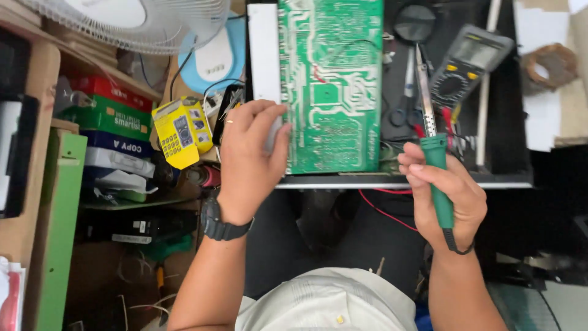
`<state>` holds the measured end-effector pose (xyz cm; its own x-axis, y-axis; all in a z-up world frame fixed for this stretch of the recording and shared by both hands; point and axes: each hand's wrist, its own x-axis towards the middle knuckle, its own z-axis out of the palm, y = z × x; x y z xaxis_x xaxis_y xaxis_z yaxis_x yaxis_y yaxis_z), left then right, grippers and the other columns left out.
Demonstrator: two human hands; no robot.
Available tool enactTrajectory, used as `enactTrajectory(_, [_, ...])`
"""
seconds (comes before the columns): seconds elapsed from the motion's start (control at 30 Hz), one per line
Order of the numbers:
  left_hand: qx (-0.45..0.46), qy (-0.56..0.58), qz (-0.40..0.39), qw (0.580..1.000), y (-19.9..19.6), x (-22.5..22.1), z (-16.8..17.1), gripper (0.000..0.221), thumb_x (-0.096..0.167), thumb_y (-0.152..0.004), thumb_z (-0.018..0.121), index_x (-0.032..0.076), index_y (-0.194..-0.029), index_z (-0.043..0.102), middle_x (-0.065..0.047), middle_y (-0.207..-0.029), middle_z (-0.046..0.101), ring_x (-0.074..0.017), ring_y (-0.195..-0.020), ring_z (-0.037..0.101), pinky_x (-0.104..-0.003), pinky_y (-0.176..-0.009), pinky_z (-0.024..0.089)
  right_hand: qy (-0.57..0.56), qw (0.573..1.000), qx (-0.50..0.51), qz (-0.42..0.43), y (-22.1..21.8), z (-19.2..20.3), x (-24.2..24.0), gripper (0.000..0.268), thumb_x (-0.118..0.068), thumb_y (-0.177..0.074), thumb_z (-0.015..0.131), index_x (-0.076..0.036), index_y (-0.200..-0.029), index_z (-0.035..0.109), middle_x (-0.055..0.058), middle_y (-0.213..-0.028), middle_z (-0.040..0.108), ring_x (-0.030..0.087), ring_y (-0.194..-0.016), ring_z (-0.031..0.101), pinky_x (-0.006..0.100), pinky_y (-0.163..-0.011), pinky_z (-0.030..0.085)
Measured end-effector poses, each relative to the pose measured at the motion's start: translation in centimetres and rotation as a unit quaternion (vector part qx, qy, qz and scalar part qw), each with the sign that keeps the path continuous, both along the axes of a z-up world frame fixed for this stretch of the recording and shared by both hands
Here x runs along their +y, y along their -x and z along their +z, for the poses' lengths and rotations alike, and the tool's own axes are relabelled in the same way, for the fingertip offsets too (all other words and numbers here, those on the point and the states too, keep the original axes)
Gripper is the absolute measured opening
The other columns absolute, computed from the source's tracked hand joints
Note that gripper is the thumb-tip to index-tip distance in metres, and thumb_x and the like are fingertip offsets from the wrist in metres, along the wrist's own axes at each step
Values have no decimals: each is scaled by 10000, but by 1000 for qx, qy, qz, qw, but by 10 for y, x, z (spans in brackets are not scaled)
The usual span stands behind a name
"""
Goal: Desoldering electronic components from a circuit board using a soldering iron and a manual desoldering pump.
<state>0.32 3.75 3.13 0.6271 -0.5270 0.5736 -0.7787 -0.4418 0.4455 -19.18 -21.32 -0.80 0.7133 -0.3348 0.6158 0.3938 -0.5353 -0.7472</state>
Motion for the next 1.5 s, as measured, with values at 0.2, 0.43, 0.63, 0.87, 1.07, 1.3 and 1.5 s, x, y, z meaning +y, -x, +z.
enactTrajectory(0.2, [33,39,28,998,-16,7,-12,284,84,-1156,750,68,-1439,734,-207,-1430,641,-431,-1326,664,-575,-1174,543,54,996,73,3,-38,15,-2,110,104,-1163,730,80,-1270,718,374,-1323,774,457,-1306,825,484,-1176,679])
enactTrajectory(0.43, [101,69,42,992,-25,-1,-15,555,180,-1175,719,-5,-1653,504,-279,-1598,506,-476,-1551,549,-610,-1333,488,116,983,140,-12,-94,31,-18,331,-1,-1117,807,22,-1427,696,347,-1586,683,397,-1489,717,457,-1186,669])
enactTrajectory(0.63, [150,33,68,986,-23,-12,1,839,141,-1077,858,-146,-1717,396,-450,-1410,599,-677,-1300,664,-737,-1084,525,18,992,121,0,-115,22,-21,338,49,-1074,816,15,-1399,730,316,-1541,672,534,-1388,706,486,-1005,680])
enactTrajectory(0.87, [187,-9,72,980,-13,-11,9,970,180,-1058,859,-205,-1742,288,-575,-1428,583,-764,-1256,663,-785,-996,554,34,995,93,-2,-114,7,-24,328,-7,-1069,828,-9,-1388,754,279,-1495,714,479,-1304,754,449,-937,704])
enactTrajectory(1.07, [242,1,63,968,-3,-7,9,1036,218,-1042,857,-165,-1781,241,-576,-1562,511,-770,-1364,593,-775,-1063,530,90,988,93,-79,-76,20,-37,268,-167,-1147,764,-133,-1407,817,158,-1316,810,361,-1149,826,465,-941,702])
enactTrajectory(1.3, [235,-24,61,970,-12,4,-37,1039,372,-1085,765,-142,-1780,187,-414,-1826,346,-557,-1656,406,-567,-1310,360,-72,938,132,-312,-4,77,-106,249,-99,-1148,684,-50,-1385,740,144,-972,821,155,-732,774,265,-705,620])
enactTrajectory(1.5, [229,-28,120,965,-13,3,-29,1040,412,-995,839,-85,-1775,364,-415,-1692,549,-620,-1497,534,-653,-1171,427,-11,835,315,-450,13,126,-156,197,-418,-971,773,-285,-965,917,-99,-684,772,18,-687,694,260,-728,609])
